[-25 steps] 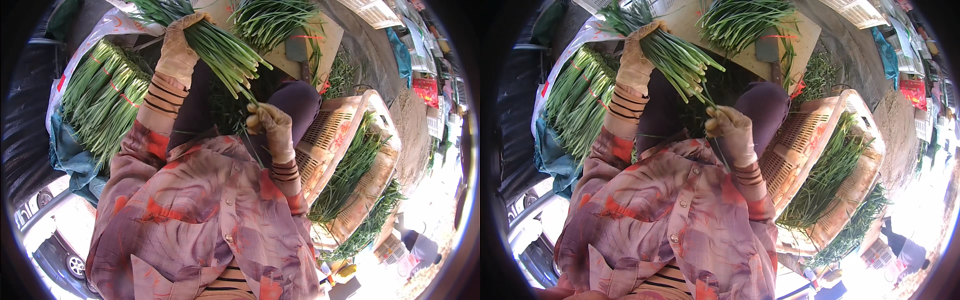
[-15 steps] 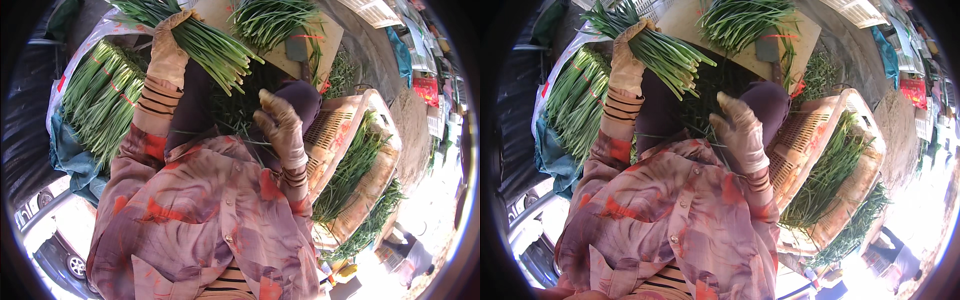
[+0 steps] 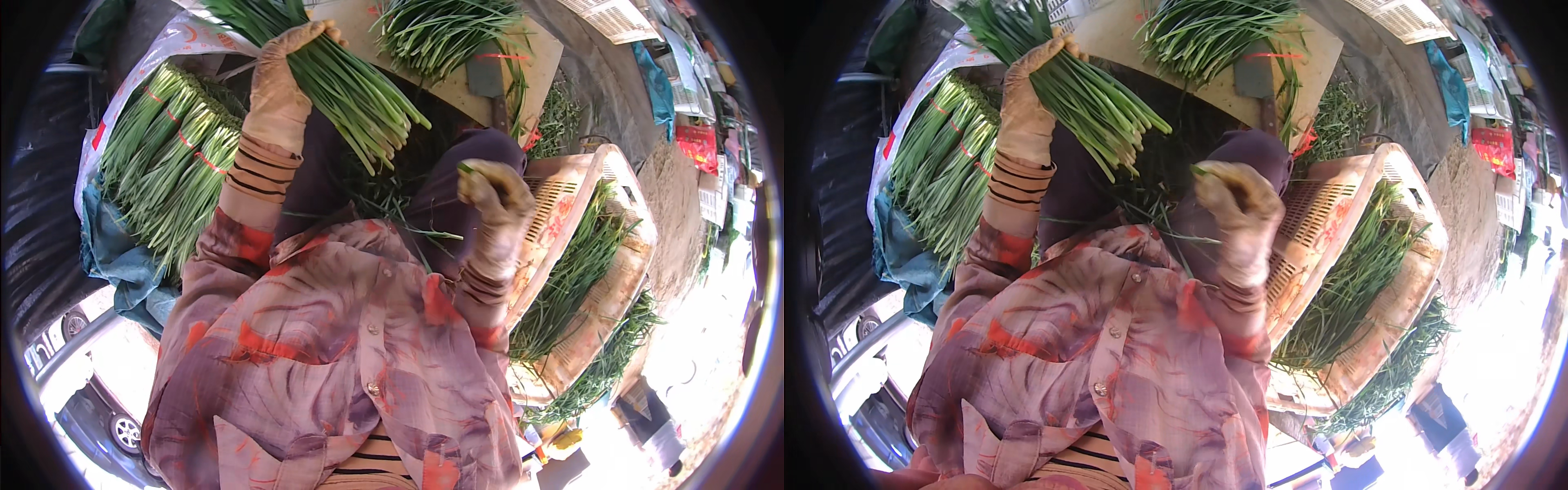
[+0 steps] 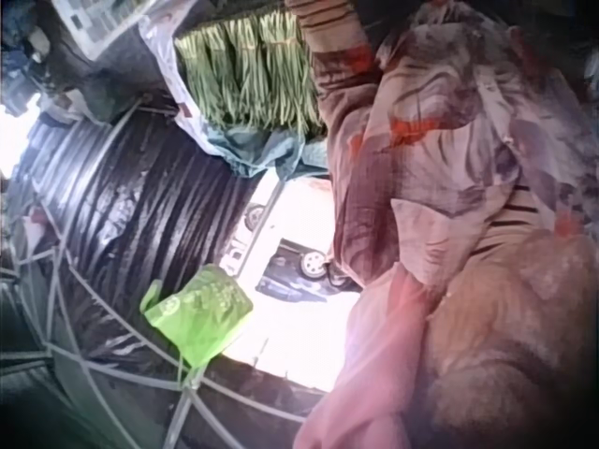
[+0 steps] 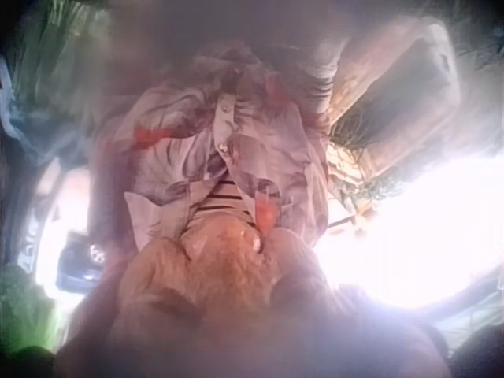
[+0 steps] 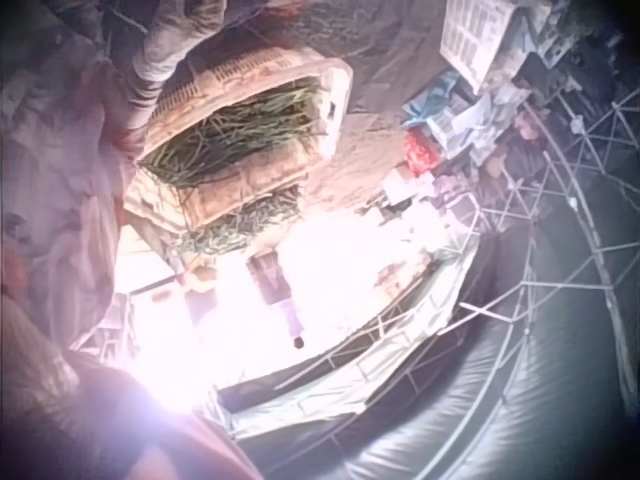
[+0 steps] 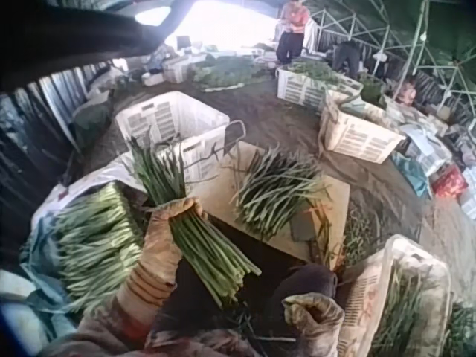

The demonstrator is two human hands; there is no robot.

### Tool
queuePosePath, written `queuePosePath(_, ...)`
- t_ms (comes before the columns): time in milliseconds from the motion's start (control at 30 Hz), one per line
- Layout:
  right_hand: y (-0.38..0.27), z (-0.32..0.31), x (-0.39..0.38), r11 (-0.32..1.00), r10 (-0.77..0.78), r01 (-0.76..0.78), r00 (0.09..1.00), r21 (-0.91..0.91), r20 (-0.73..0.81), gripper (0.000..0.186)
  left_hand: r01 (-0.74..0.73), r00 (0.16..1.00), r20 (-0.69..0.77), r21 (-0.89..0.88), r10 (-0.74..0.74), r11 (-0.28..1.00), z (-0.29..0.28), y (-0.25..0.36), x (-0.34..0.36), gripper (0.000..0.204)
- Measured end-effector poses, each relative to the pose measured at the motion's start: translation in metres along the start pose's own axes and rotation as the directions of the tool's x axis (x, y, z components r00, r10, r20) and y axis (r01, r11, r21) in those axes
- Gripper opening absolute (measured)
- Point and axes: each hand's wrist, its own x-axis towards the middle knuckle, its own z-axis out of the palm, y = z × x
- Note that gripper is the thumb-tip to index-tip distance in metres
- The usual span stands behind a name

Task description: The person gathers green leafy vegetables from a basket, aligns them into a neat bunch, and secures the bundle with a rubber band. The person repeats this process multiple times, placing finished bundles on a nearby surface.

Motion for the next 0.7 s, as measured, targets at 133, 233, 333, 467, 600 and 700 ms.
queuePosePath(133,0.011,-0.088,-0.026,0.742,0.116,-0.115,0.992,-0.661,-0.043,0.010,-0.005,0.990,0.137,-0.019,0.008,1.000,-0.006,0.020,0.003,0.030)
queuePosePath(233,0.027,-0.107,-0.028,0.652,0.229,-0.187,0.972,-0.735,-0.044,0.032,-0.034,0.985,0.168,-0.053,0.042,0.998,0.008,0.018,-0.003,0.037)
queuePosePath(333,-0.002,-0.031,-0.009,0.765,-0.030,0.121,0.988,-0.632,0.152,0.062,-0.038,0.984,0.173,0.041,0.030,0.998,0.027,0.005,-0.018,0.047)
queuePosePath(467,0.022,0.033,0.020,0.978,0.062,-0.156,0.851,0.138,0.522,0.073,0.151,0.969,0.174,0.155,-0.177,0.976,0.052,-0.011,-0.040,0.063)
queuePosePath(600,0.047,0.058,0.010,0.723,0.355,-0.677,0.537,0.139,0.765,0.059,0.200,0.945,0.242,0.099,-0.219,0.975,0.045,-0.003,-0.043,0.067)
queuePosePath(700,0.043,0.048,-0.006,0.777,0.396,-0.628,0.546,0.049,0.738,0.047,0.316,0.889,0.321,0.081,-0.325,0.945,0.035,-0.010,-0.050,0.069)
